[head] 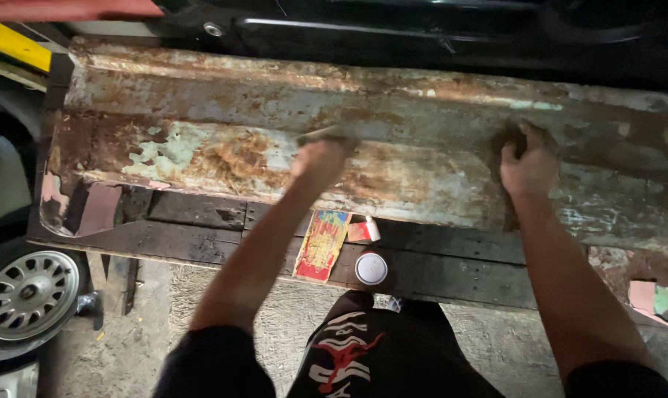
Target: The person uses a sanding block to sand a long, rusty metal panel resting on a wooden workbench. The person moves the sanding block back and forth along the surface, removing rust and old paint.
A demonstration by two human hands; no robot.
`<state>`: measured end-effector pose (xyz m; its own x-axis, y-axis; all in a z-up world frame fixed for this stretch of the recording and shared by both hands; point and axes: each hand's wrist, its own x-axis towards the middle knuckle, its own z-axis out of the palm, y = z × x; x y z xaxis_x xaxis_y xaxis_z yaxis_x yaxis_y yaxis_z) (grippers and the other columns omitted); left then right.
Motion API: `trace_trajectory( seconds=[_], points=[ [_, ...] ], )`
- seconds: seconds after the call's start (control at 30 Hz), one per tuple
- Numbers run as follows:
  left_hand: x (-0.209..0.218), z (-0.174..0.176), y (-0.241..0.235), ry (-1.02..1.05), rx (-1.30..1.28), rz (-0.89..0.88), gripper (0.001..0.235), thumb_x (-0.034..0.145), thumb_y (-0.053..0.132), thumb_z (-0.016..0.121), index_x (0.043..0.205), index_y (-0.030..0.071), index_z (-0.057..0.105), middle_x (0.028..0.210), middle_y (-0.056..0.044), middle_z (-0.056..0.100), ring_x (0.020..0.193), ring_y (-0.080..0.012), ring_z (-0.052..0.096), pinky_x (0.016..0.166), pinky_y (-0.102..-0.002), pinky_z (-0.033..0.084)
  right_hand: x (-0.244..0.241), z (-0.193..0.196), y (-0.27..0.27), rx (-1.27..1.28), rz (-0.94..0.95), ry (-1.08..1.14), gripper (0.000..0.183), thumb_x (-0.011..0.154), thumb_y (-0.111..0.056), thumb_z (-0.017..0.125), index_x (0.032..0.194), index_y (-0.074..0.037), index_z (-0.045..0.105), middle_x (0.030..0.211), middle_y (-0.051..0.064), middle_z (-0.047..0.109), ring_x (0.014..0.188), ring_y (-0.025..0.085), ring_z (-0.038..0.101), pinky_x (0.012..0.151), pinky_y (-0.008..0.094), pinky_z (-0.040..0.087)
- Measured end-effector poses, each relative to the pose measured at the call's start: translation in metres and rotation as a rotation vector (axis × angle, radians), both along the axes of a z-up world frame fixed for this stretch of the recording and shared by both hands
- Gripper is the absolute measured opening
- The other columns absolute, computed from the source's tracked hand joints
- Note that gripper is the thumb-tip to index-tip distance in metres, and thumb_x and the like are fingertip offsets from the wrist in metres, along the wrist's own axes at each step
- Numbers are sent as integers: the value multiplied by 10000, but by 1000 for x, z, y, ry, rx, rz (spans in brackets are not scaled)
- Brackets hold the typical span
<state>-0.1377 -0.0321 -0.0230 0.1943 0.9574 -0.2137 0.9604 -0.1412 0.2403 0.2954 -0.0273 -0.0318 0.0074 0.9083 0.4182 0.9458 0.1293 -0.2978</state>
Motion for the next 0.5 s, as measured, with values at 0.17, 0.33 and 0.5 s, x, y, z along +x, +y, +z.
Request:
trace_trajectory(
  seconds=[0.17,0.33,0.5],
  points=[
    [-61,-6,-28,-62,276,219,451,1076,492,463,949,158,737,760,-161,727,623,-402,715,580,-531,603,-85,27,-56,-380,105,150,561,1034,-334,646,1561,-180,532,1193,137,715,1059,316,704,974,455,582],
    [-57,-15,-32,41,206,305,518,1068,530,396,983,160,748,785,-206,735,697,-442,721,634,-554,595,-193,63,-87,-34,861,-175,790,904,-458,633,1550,-58,414,1473,255,581,1380,397,515,1125,545,400],
    [-54,-14,-32,-65,185,332,562,1045,561,413,972,117,749,877,-238,729,773,-477,718,712,-575,587,-187,97,-31,-438,501,-80,653,1027,-458,542,1515,-33,451,1529,261,462,1434,423,370,1172,562,242]
  ],
)
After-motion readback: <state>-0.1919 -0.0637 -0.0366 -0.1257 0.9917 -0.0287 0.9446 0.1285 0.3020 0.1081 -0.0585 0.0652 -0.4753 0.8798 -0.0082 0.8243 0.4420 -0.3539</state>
